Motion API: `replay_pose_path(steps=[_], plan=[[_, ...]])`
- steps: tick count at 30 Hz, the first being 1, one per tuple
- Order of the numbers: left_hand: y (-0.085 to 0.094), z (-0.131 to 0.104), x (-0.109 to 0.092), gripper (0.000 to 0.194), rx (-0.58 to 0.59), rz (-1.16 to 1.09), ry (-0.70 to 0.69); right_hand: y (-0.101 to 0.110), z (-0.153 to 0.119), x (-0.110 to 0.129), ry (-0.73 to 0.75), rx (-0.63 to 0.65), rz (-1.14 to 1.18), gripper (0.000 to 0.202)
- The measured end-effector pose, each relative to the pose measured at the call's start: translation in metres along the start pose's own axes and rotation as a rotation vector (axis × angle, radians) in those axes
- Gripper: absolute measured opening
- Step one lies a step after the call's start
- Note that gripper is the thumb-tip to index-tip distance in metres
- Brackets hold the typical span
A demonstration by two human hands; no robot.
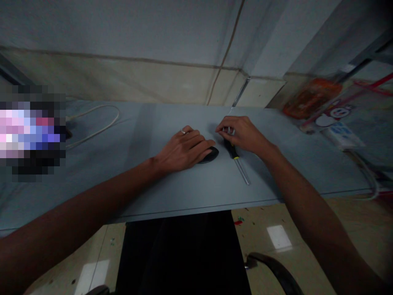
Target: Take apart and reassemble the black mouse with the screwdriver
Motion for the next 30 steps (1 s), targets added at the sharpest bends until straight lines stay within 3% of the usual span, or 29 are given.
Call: replay_pose_path(steps=[7,11,16,21,27,30], plan=[[-0.005,-0.003,0.008,0.031,0.084,-0.254,0.403,-0.009,-0.002,0.005,-0.070,0.013,-0.126,0.042],[-0.009,-0.006,0.013,0.031,0.094,-0.412,0.515,-0.011,-0.002,0.001,-0.109,0.026,-0.106,0.045],[-0.015,-0.011,0.008,0.046,0.225,-0.537,0.385,-0.012,-0.004,-0.004,-0.134,0.034,-0.087,0.042],[-0.017,-0.011,-0.001,0.068,0.329,-0.632,0.209,0.001,-0.003,-0.006,-0.156,-0.047,0.008,0.026],[-0.022,-0.011,0.000,0.070,0.329,-0.615,0.254,0.016,0.002,-0.005,-0.180,-0.180,0.075,0.023],[-0.024,-0.011,0.001,0.079,0.336,-0.579,0.305,0.017,0.001,0.002,-0.119,-0.227,0.114,0.024]])
Point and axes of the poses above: each hand's wrist, its own z-axis towards the middle knuckle, its own y-axis out of the back of the hand, x = y × z, the point moved 3 cm from there along z, towards the middle knuckle, and after that the axes turned 11 degrees about z, right-handed, at the moved point
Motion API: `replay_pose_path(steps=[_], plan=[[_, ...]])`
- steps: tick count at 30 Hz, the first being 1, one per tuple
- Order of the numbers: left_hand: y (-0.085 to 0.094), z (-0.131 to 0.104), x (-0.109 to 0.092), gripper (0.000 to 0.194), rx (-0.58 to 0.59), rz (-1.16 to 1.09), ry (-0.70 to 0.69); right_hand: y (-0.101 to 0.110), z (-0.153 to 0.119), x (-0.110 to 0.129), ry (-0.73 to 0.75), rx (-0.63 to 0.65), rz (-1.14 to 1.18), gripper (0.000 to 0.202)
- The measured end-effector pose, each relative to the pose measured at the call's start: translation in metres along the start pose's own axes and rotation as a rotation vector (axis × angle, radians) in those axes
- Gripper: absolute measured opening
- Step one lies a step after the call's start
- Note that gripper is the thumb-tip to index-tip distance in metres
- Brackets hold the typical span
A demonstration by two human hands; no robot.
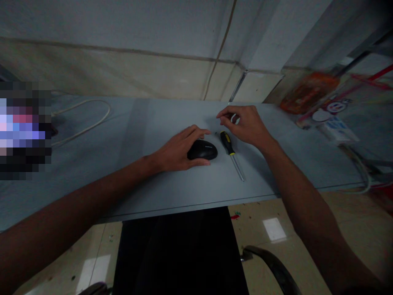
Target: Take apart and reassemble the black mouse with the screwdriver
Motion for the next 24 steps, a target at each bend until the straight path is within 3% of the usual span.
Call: replay_pose_path(steps=[3,7,13,16,24], plan=[[-0.001,-0.001,0.000,0.087,-0.011,0.033,-0.001,-0.001,-0.004,0.011,0.097,0.049,0.094,0.020],[-0.002,-0.003,0.002,0.094,-0.087,-0.009,-0.041,-0.009,-0.011,0.028,0.247,0.287,0.175,0.009],[-0.005,-0.002,0.006,0.098,-0.134,-0.077,-0.042,-0.027,-0.016,0.033,0.300,0.437,0.142,0.047],[-0.006,-0.002,0.007,0.099,-0.150,-0.091,-0.047,-0.026,-0.017,0.035,0.326,0.436,0.145,0.049],[-0.001,-0.001,0.003,0.088,-0.167,-0.029,-0.073,-0.007,-0.017,0.036,0.383,0.292,0.119,0.041]])
Point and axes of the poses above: each hand's wrist, its own z-axis towards the middle knuckle, its own y-axis out of the back of the hand, x = y × z, the point moved 3 cm from there along z, towards the middle knuckle, and after that the axes turned 11 degrees about z, right-handed, at the moved point
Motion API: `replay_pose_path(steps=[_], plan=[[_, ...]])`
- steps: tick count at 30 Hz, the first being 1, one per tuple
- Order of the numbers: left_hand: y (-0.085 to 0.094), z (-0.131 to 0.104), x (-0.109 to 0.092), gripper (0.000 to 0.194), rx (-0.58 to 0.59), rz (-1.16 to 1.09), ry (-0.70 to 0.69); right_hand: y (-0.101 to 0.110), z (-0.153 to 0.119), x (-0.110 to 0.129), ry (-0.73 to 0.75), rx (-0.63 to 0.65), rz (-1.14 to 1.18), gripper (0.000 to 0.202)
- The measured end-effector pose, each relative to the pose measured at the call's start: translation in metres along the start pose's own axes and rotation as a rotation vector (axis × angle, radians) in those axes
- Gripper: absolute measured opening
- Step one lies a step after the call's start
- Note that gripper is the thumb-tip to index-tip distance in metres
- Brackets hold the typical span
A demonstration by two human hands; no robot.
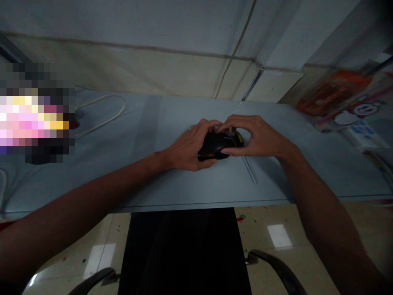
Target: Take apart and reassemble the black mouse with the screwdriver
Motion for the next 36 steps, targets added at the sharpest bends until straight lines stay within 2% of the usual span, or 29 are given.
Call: replay_pose_path(steps=[5,13,21,26,30,33,36], plan=[[0.007,0.004,0.003,0.059,-0.077,0.083,0.103,-0.001,0.002,-0.009,-0.067,-0.082,0.023,0.044],[0.007,0.002,0.019,0.053,-0.063,0.174,0.309,0.010,0.000,-0.014,-0.145,-0.309,-0.067,0.024],[-0.004,-0.001,0.027,0.046,0.045,0.158,0.380,0.013,-0.001,-0.010,-0.105,-0.372,-0.133,0.020],[-0.003,0.000,0.026,0.053,0.032,0.176,0.322,0.013,-0.002,-0.009,-0.140,-0.360,-0.137,0.025],[0.009,0.003,0.006,0.047,-0.059,0.278,0.161,0.013,-0.001,-0.009,-0.146,-0.360,-0.127,0.026],[0.011,0.003,-0.012,0.032,0.007,0.361,-0.020,0.012,-0.001,-0.010,-0.154,-0.360,-0.114,0.026],[0.008,0.002,-0.019,0.025,0.087,0.422,-0.115,0.011,-0.001,-0.011,-0.168,-0.342,-0.109,0.025]])
Point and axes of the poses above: each hand's wrist, its own z-axis towards the middle knuckle, its own y-axis out of the back of the hand, x = y × z, the point moved 3 cm from there along z, towards the middle knuckle, and after that the axes turned 11 degrees about z, right-handed, at the moved point
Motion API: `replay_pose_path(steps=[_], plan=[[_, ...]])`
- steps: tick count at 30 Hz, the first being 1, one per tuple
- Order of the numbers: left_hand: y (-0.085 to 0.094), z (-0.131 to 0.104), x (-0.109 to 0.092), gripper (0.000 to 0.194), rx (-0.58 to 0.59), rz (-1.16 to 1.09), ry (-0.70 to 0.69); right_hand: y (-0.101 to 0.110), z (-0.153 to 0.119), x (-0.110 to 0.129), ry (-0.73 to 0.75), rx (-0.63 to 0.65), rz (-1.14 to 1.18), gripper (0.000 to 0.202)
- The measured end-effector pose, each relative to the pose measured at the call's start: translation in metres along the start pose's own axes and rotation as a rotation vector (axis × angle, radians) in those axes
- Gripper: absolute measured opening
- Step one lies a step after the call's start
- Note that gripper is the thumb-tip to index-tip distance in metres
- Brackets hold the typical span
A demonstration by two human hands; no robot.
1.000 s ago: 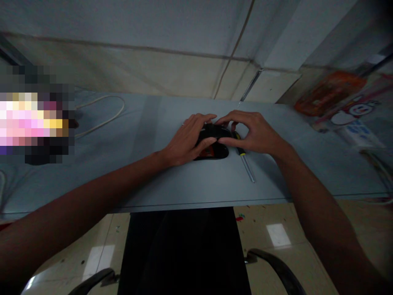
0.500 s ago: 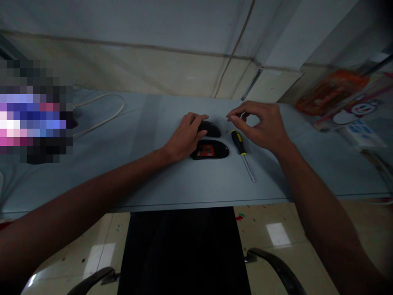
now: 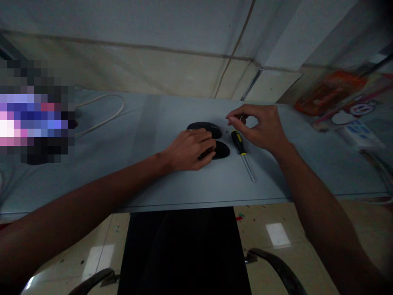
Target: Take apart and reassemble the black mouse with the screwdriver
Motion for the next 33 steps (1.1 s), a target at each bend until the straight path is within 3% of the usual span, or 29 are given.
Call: replay_pose_path(steps=[5,11,14,18,21,25,27,30,33], plan=[[-0.004,-0.001,0.002,0.029,-0.041,0.029,-0.039,-0.004,-0.002,0.002,0.001,0.035,0.036,0.021],[0.003,0.002,0.003,0.030,-0.249,0.084,-0.056,-0.013,-0.002,0.009,-0.070,0.127,0.157,0.026],[0.012,0.002,0.003,0.025,-0.355,0.084,-0.021,-0.023,-0.004,0.012,-0.165,0.238,0.369,0.032],[0.016,0.002,0.005,0.029,-0.304,0.056,0.032,-0.033,-0.008,0.017,-0.279,0.323,0.690,0.034],[0.017,0.001,0.004,0.033,-0.303,0.042,0.068,-0.031,-0.008,0.018,-0.296,0.273,0.771,0.031],[0.017,-0.002,0.007,0.048,-0.423,0.034,0.171,-0.022,-0.006,0.016,-0.283,0.150,0.804,0.027],[0.015,-0.003,0.011,0.045,-0.455,0.015,0.233,-0.018,-0.006,0.014,-0.265,0.084,0.800,0.025],[0.012,-0.004,0.016,0.038,-0.435,-0.017,0.286,-0.015,-0.005,0.013,-0.254,0.019,0.768,0.022],[0.010,-0.003,0.017,0.045,-0.386,-0.009,0.291,-0.015,-0.005,0.015,-0.259,0.007,0.735,0.024]])
Point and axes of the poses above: each hand's wrist, its own z-axis towards the middle knuckle, its own y-axis out of the back of the hand, x = y × z, the point moved 3 cm from there along z, towards the middle knuckle, and after that the axes turned 11 degrees about z, right-handed, at the moved point
